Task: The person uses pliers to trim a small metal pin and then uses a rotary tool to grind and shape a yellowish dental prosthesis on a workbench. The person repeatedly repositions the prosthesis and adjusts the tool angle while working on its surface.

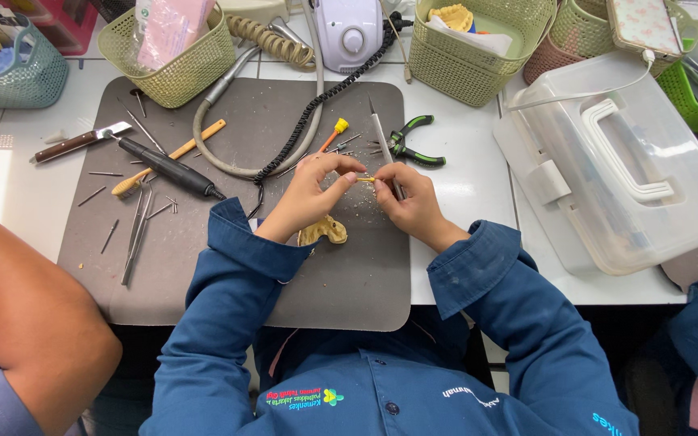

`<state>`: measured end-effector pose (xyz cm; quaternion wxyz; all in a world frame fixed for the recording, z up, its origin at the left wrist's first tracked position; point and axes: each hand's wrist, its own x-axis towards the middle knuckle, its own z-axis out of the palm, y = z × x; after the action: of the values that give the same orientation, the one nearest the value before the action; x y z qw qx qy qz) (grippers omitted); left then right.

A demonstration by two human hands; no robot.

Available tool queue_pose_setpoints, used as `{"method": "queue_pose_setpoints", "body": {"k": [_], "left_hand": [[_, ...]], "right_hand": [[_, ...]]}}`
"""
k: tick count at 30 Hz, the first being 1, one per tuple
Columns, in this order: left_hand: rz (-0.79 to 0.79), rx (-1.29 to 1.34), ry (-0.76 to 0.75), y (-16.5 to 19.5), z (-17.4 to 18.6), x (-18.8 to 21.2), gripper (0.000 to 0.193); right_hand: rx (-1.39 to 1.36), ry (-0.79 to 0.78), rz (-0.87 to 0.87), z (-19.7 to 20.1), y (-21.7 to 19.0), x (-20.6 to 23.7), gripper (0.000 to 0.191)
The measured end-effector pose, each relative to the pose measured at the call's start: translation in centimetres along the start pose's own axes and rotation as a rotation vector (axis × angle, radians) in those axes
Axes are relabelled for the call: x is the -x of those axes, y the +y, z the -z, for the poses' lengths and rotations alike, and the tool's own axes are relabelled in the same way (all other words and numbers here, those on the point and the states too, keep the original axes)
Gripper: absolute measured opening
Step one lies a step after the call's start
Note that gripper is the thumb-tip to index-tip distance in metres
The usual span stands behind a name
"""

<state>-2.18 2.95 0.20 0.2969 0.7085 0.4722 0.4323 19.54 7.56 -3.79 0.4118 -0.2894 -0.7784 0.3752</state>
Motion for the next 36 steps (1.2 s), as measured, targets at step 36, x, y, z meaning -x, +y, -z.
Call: {"method": "queue_pose_setpoints", "body": {"k": [36], "left_hand": [[-0.398, -0.707, 0.206, 0.0, -1.1, 0.9, 0.008]], "right_hand": [[0.372, -0.092, 0.248, 0.8, -1.3, -0.9, 0.007]]}}
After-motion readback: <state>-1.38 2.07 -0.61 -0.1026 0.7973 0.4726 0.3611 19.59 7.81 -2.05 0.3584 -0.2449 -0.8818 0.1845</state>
